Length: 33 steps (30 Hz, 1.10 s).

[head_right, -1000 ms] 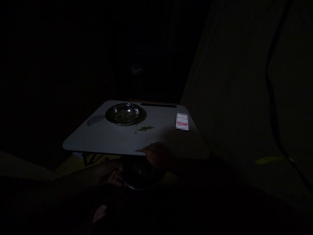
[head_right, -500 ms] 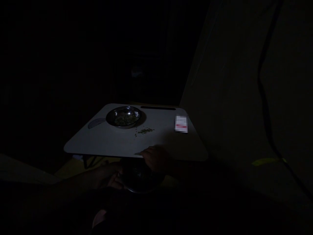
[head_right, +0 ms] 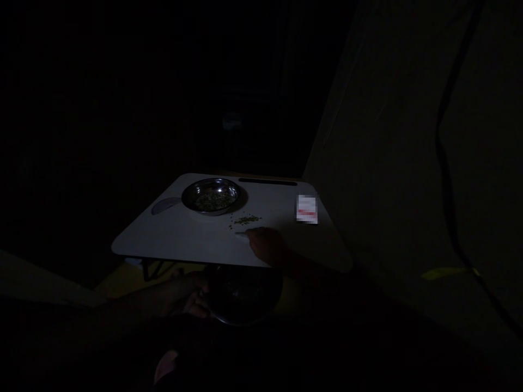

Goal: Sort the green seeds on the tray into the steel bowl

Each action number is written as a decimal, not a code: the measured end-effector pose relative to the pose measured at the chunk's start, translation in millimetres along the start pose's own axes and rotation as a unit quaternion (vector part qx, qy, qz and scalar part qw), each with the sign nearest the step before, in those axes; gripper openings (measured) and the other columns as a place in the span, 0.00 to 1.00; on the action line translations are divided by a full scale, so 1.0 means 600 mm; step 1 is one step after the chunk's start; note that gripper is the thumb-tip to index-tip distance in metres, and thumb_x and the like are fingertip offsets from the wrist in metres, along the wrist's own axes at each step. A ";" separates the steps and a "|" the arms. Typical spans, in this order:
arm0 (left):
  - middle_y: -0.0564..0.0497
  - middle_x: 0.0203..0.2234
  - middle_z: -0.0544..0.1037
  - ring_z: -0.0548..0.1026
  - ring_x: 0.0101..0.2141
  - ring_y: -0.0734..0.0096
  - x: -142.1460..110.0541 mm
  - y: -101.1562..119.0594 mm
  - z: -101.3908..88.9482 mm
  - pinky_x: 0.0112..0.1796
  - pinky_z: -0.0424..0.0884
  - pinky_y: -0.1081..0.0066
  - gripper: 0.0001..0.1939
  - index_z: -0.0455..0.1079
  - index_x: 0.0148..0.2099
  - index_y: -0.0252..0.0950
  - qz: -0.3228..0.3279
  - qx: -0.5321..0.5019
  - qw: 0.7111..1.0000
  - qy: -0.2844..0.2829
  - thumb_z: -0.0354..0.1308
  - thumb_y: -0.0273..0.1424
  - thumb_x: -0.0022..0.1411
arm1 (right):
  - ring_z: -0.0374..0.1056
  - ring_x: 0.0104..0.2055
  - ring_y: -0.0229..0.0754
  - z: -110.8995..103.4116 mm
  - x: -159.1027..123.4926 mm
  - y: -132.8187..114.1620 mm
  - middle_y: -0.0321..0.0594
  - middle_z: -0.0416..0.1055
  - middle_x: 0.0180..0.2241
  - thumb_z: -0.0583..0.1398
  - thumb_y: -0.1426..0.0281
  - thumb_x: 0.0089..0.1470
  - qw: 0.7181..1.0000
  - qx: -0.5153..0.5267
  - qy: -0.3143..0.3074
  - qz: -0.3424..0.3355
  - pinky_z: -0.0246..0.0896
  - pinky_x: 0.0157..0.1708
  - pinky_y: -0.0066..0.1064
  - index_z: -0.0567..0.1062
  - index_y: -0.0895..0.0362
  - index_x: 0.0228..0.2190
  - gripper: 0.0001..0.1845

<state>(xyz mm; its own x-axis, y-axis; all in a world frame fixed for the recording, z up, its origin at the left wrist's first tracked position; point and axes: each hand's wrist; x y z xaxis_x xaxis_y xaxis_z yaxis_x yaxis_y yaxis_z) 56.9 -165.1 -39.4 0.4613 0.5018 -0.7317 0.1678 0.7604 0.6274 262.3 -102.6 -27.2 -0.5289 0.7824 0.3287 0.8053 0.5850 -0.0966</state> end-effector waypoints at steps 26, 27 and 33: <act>0.49 0.19 0.72 0.70 0.23 0.71 -0.001 -0.007 -0.011 0.32 0.63 0.68 0.09 0.62 0.26 0.31 0.012 -0.006 1.000 -0.003 0.45 0.28 0.39 | 0.60 0.34 0.36 0.023 0.028 0.005 0.38 0.66 0.34 0.46 0.72 0.45 0.997 -0.009 0.074 -0.001 0.53 0.33 0.27 0.65 0.58 0.37 0.16; 0.49 0.19 0.71 0.70 0.22 0.71 0.000 -0.008 -0.012 0.32 0.63 0.68 0.09 0.62 0.26 0.31 0.013 -0.008 1.000 -0.002 0.45 0.28 0.39 | 0.61 0.34 0.36 0.023 0.028 0.002 0.38 0.66 0.33 0.46 0.72 0.45 0.998 -0.009 0.070 0.001 0.53 0.33 0.27 0.65 0.57 0.36 0.15; 0.49 0.18 0.71 0.70 0.22 0.71 -0.001 -0.009 -0.012 0.30 0.63 0.69 0.08 0.62 0.25 0.32 0.008 -0.015 1.000 -0.001 0.45 0.27 0.38 | 0.61 0.34 0.36 0.020 0.026 -0.007 0.38 0.67 0.33 0.47 0.72 0.44 0.999 -0.019 0.026 -0.026 0.53 0.32 0.27 0.66 0.56 0.35 0.14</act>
<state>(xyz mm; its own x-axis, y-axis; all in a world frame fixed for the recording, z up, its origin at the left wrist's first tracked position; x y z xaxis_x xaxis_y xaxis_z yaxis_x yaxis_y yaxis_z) 49.4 -166.2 -44.4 0.4662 0.5128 -0.7209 0.1342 0.7645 0.6305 247.2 -90.2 -32.6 -0.5566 0.7380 0.3815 0.7869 0.6156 -0.0428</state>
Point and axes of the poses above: each hand's wrist, its own x-axis towards the middle knuckle, its own z-axis out of the palm, y = z × x
